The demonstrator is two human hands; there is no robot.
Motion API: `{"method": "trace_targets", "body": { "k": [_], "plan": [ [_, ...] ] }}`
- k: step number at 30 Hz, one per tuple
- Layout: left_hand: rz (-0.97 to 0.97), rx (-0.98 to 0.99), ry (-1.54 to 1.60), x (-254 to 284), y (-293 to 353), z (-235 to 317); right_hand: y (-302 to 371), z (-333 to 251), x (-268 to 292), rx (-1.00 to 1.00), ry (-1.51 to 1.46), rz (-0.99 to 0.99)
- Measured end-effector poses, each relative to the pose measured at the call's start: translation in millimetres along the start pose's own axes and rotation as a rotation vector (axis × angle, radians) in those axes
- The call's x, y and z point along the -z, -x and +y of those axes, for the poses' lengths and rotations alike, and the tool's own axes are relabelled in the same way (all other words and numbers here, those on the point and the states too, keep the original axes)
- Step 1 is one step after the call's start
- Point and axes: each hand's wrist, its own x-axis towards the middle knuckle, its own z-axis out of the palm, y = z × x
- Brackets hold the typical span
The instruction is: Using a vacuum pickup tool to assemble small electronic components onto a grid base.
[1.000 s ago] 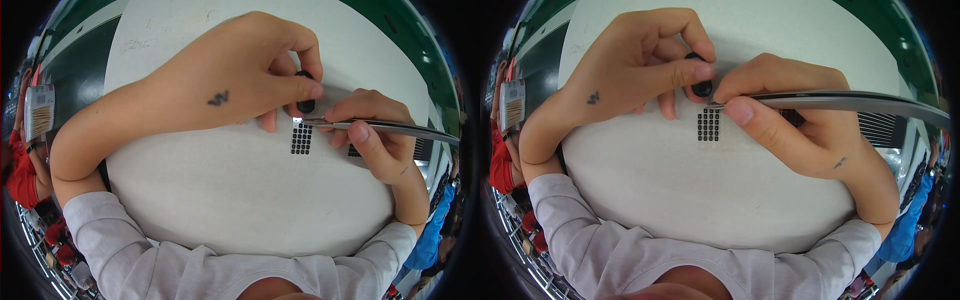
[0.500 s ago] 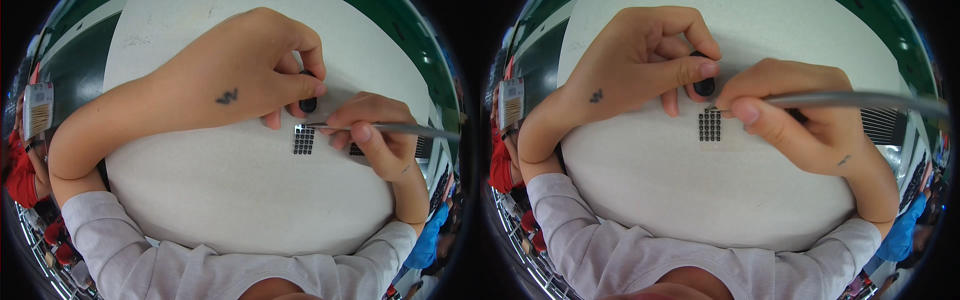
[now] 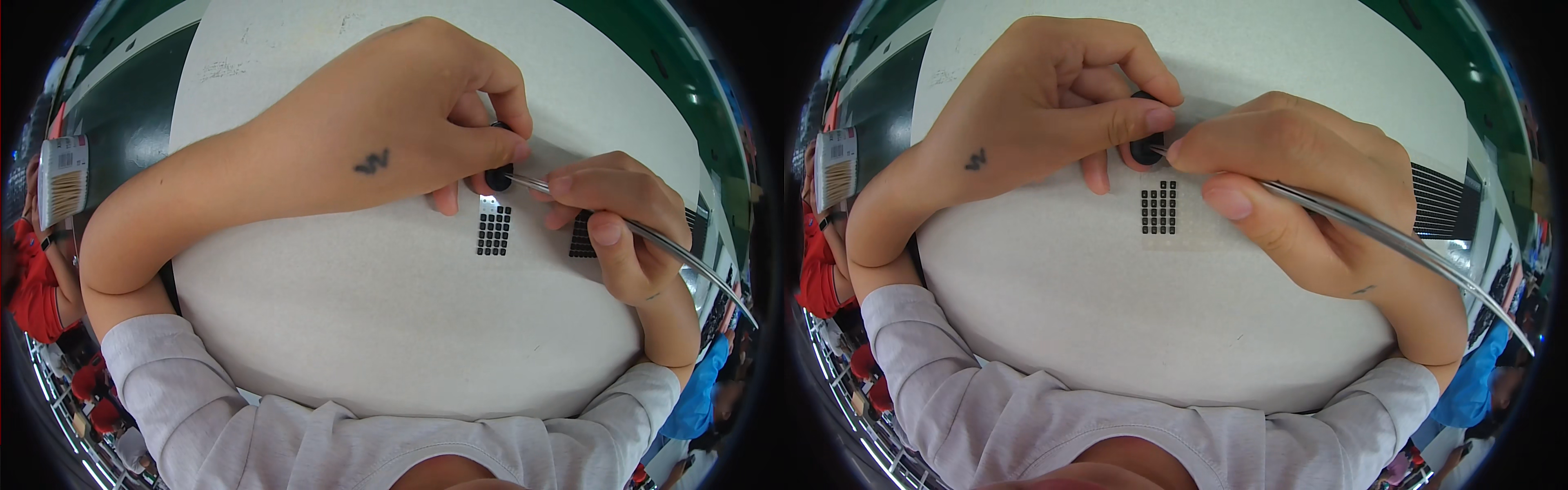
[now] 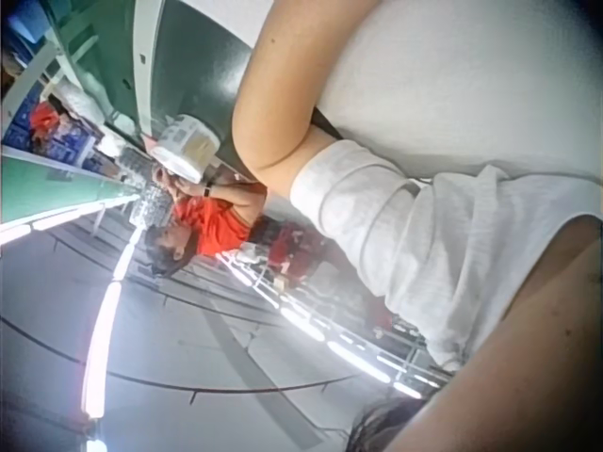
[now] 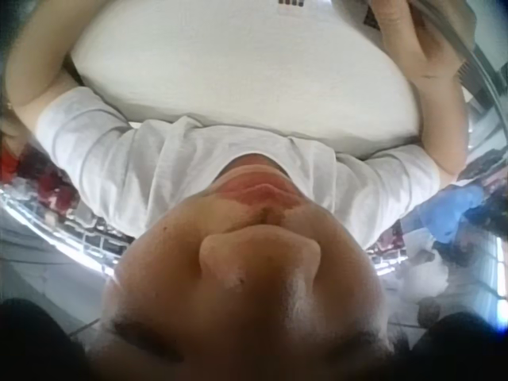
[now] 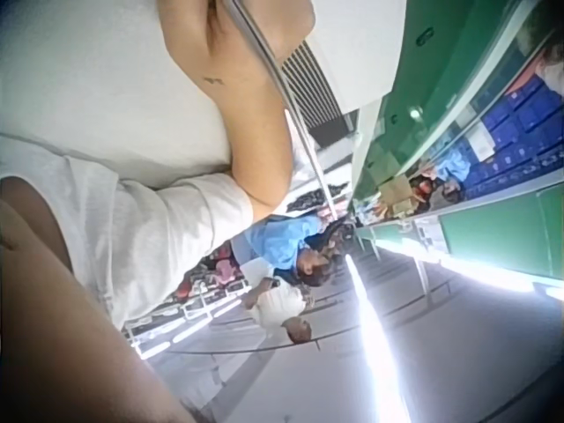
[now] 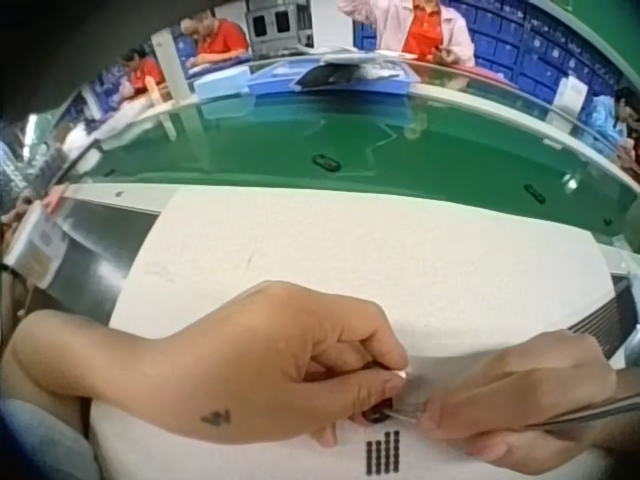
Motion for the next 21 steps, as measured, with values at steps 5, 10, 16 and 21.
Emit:
{"method": "trace_targets", "body": {
  "k": [5,10,16,21],
  "plan": [
    [0.022,-0.011,-0.040,-0.5,0.5,0.0,-1.2,-0.3,-1.1,0.045,0.016,-0.012],
    [0.026,-0.015,-0.054,-1.6,-0.2,0.5,0.3,1.3,-2.2,0.067,0.046,-0.003],
    [0.017,-0.020,-0.045,-1.7,-0.7,1.6,-1.4,1.3,0.9,0.105,0.047,-0.019],
    [0.031,0.027,-0.039,-9.5,-5.9,-4.0,-1.2,5.7,1.2,-0.103,-0.159,-0.006]
  ]
}}
